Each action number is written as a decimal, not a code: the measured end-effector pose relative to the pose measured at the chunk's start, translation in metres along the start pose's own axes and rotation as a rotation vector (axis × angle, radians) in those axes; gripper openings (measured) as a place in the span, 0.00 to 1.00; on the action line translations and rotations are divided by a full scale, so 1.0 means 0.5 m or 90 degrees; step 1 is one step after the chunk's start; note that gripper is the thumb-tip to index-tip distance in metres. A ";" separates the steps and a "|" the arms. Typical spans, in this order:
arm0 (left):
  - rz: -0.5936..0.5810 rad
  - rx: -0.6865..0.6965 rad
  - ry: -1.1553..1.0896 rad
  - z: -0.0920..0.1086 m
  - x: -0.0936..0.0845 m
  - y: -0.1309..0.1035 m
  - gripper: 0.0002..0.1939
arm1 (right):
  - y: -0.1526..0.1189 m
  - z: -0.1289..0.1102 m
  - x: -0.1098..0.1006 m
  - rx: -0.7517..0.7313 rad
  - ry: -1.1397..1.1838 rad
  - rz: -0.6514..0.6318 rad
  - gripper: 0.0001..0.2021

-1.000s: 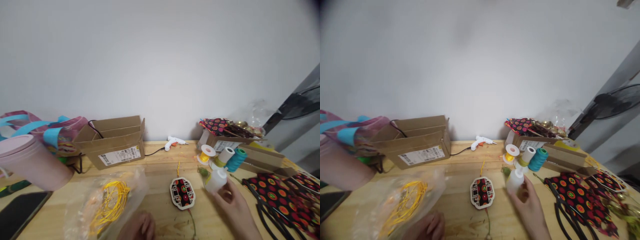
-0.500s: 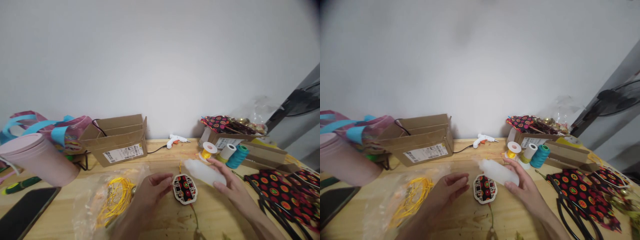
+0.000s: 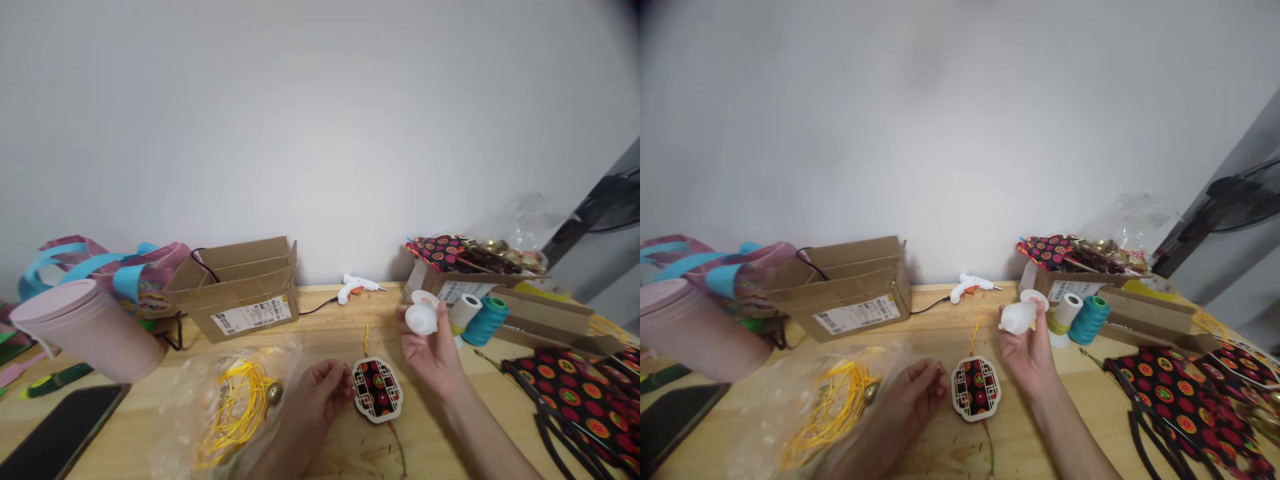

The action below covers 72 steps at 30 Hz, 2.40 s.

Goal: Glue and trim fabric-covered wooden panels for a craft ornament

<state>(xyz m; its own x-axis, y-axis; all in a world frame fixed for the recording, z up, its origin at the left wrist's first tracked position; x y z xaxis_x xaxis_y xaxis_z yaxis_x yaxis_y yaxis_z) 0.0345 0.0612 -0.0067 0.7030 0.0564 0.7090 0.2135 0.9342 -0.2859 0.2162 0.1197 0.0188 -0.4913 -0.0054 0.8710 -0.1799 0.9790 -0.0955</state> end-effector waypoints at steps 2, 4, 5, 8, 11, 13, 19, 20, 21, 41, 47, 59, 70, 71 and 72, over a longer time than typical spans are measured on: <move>0.004 0.009 0.000 -0.003 0.001 0.002 0.10 | -0.002 0.000 -0.008 -0.007 -0.008 0.004 0.13; 0.006 0.012 -0.002 -0.005 0.002 0.004 0.10 | -0.007 -0.004 -0.008 -0.016 -0.013 0.010 0.16; 0.005 0.011 -0.003 -0.006 0.002 0.004 0.10 | -0.009 -0.006 -0.006 -0.026 -0.027 0.013 0.18; 0.005 -0.008 -0.013 -0.008 0.003 0.003 0.08 | -0.017 -0.009 0.006 -0.102 -0.158 0.024 0.21; 0.010 -0.037 -0.030 -0.010 0.004 -0.001 0.06 | -0.026 -0.003 0.012 -0.191 -0.348 0.031 0.21; 0.013 -0.056 -0.035 -0.013 0.004 -0.003 0.07 | -0.034 0.006 0.011 -0.224 -0.452 0.047 0.19; 0.012 -0.067 0.018 -0.023 -0.001 0.003 0.11 | -0.048 0.029 0.007 -0.258 -0.524 0.113 0.13; 0.015 -0.054 0.040 -0.022 -0.003 0.004 0.11 | -0.047 0.029 0.007 -0.254 -0.489 0.109 0.14; 0.017 -0.037 0.069 -0.019 -0.005 0.004 0.11 | -0.045 0.028 0.007 -0.248 -0.459 0.105 0.14; -0.191 0.289 0.995 -0.007 0.007 -0.011 0.07 | -0.035 0.046 -0.013 -0.310 -1.188 0.089 0.13; -0.178 0.254 0.945 0.002 0.025 -0.018 0.08 | -0.037 0.051 -0.008 -0.322 -1.225 0.073 0.14; -0.175 0.251 0.955 0.005 0.033 -0.023 0.09 | -0.039 0.050 -0.013 -0.356 -1.232 0.046 0.16; -0.182 0.247 0.957 0.003 0.032 -0.024 0.08 | -0.043 0.046 -0.005 -0.384 -1.215 0.049 0.14; -0.180 0.247 0.957 0.003 0.032 -0.024 0.08 | -0.042 0.047 -0.005 -0.368 -1.223 0.047 0.13; -0.178 0.247 0.958 0.003 0.032 -0.024 0.08 | -0.041 0.047 -0.006 -0.356 -1.229 0.044 0.13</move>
<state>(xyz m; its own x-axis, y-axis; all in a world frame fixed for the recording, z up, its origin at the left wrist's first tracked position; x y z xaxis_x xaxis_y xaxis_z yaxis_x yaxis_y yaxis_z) 0.0420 0.0517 0.0091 0.7262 -0.2929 -0.6220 0.4329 0.8976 0.0829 0.2012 0.0947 0.0070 -0.6475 0.2301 -0.7265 -0.0773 0.9285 0.3631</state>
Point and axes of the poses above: each hand's wrist, its own y-axis towards the middle knuckle, its own x-axis out of the palm, z = x × y, the point moved 1 cm from there along y, towards the middle knuckle, and after that the axes turned 5 degrees about -y, right-handed, at the moved point
